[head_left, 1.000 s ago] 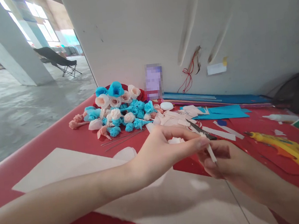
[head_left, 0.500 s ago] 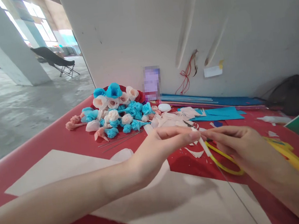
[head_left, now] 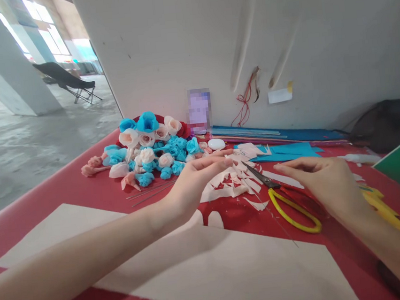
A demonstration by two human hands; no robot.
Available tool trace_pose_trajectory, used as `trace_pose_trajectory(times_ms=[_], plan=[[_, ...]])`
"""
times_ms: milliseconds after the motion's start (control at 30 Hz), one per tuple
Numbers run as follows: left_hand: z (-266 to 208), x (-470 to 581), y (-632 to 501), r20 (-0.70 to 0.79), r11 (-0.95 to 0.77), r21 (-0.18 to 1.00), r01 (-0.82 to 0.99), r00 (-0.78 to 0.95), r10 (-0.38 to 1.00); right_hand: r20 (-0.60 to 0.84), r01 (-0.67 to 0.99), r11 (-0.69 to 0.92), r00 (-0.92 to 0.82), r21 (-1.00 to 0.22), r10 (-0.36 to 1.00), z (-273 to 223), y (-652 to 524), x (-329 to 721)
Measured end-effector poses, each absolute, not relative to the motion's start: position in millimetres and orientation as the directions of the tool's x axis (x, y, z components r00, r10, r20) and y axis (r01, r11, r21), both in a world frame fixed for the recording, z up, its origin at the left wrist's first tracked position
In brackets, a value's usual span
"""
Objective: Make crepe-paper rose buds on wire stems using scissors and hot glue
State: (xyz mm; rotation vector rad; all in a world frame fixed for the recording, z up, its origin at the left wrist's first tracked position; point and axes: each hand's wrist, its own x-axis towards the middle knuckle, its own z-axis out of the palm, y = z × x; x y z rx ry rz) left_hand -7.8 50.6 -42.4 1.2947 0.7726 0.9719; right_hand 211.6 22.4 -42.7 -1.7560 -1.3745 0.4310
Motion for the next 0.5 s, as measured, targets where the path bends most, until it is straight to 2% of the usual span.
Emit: trace_pose_trajectory(times_ms=[100,167,267,367,500], plan=[[-44,-7,50,0.059,0.008,0.988,-0.151,0.438,0.897,0.258,0.735,-0.027,0.272,-0.677,0.927,-48,28,220],[-45,-7,48,0.059,0.019,0.986,-0.163,0.461,0.885,0.223,0.751,-0.005,0.201,-0.66,0.954,-52,32,227],[-44,-6,46,0.054,0.023,0.987,-0.157,0.467,0.883,0.146,0.726,0.013,0.121,-0.688,0.982,-53,37,236],[-43,-6,45,0.039,0.027,0.99,-0.138,0.455,0.89,0.079,0.683,-0.031,0.13,-0.729,0.988,-50,36,239],[-43,-5,45,0.023,0.042,0.99,-0.132,0.458,0.889,0.083,0.503,0.045,0.053,-0.863,0.995,-39,29,229]])
